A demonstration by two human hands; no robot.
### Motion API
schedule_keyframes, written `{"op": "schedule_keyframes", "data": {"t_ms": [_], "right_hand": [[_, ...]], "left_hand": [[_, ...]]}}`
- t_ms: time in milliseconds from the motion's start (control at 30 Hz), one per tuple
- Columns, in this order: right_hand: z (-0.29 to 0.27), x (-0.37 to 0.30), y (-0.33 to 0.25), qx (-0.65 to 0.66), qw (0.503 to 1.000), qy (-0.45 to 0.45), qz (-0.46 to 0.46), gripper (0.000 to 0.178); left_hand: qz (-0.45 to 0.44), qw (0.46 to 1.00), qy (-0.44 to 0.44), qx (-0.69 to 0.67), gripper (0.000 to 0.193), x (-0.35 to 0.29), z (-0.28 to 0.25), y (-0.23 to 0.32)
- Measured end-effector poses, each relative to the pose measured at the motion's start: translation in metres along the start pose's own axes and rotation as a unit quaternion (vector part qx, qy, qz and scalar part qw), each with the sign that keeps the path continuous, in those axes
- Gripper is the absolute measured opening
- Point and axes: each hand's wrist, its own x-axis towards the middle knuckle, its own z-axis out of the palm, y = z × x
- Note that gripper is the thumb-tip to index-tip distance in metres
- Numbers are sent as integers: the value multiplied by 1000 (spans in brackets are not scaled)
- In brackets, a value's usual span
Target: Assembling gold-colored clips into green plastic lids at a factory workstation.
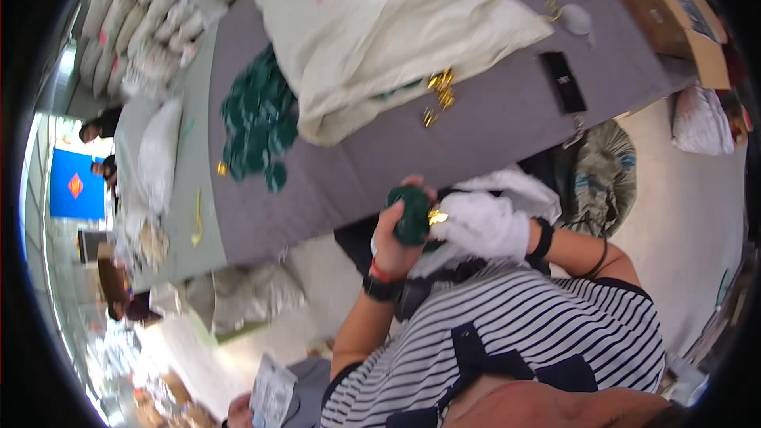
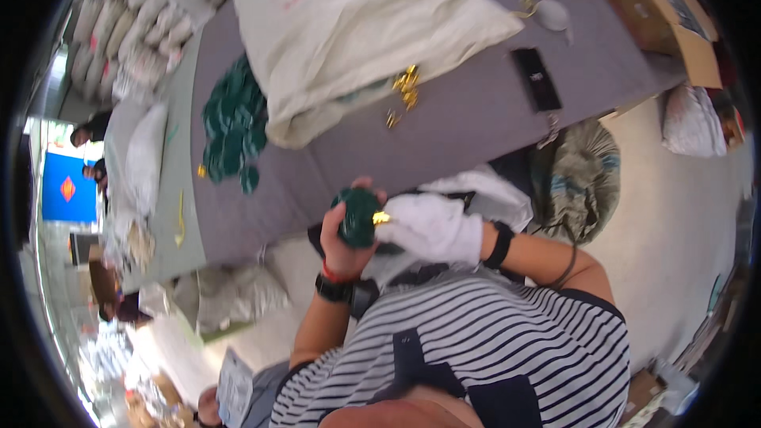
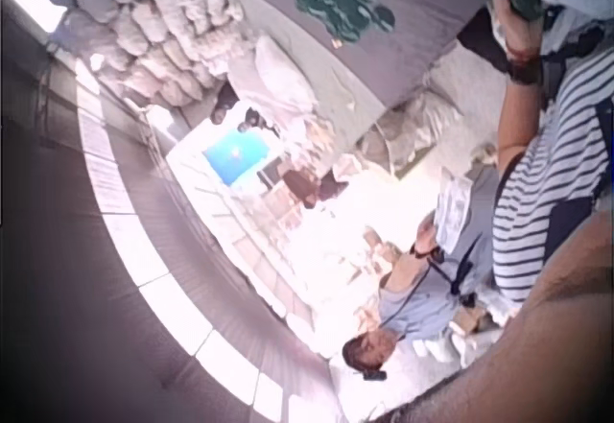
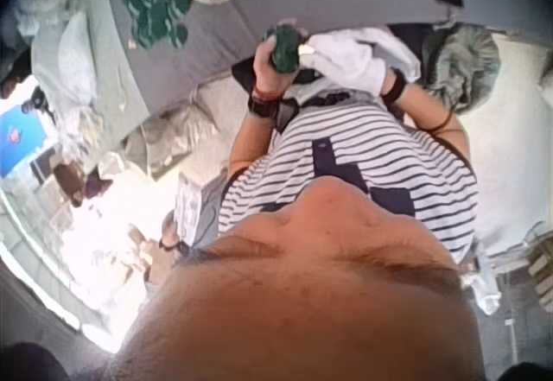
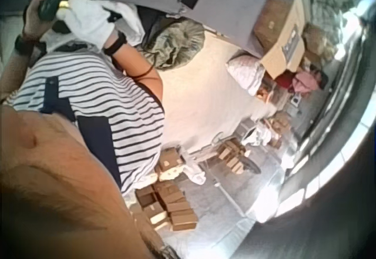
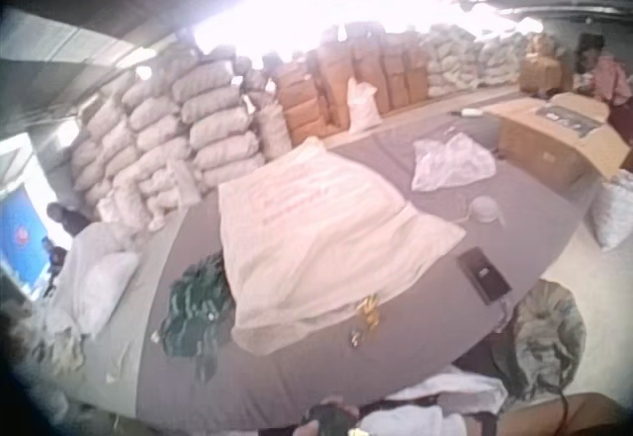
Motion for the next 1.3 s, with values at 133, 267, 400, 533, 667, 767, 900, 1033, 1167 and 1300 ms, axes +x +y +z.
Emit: {"op": "schedule_keyframes", "data": {"t_ms": [133,267,400,533,667,767,900,1033,1167,1300], "right_hand": [[-7,9,-11,75,981,-34,175,20],[-16,18,-14,242,945,-15,217,19],[-12,14,-9,125,986,-18,113,22],[-18,23,-9,-248,965,13,-83,18],[-31,27,-20,-276,949,-77,-130,18],[-31,26,-16,-220,966,-103,-89,18],[-52,51,-27,117,956,-162,216,27],[-42,47,-11,500,698,-196,473,34],[-5,23,7,546,667,-156,483,31],[9,8,12,488,717,-121,483,31]], "left_hand": [[30,996,15,77,60,-1,13,13],[8,998,-53,18,63,-3,12,16],[62,991,-5,118,60,-12,17,14],[-18,992,33,117,51,-14,2,4],[-61,993,82,65,48,-20,7,-8],[37,979,113,166,52,-22,26,-5],[102,958,81,255,66,-25,28,-7],[204,909,-17,363,71,-23,10,-9],[216,871,-18,441,66,-23,-21,-28],[100,963,71,240,53,-14,-49,-60]]}}
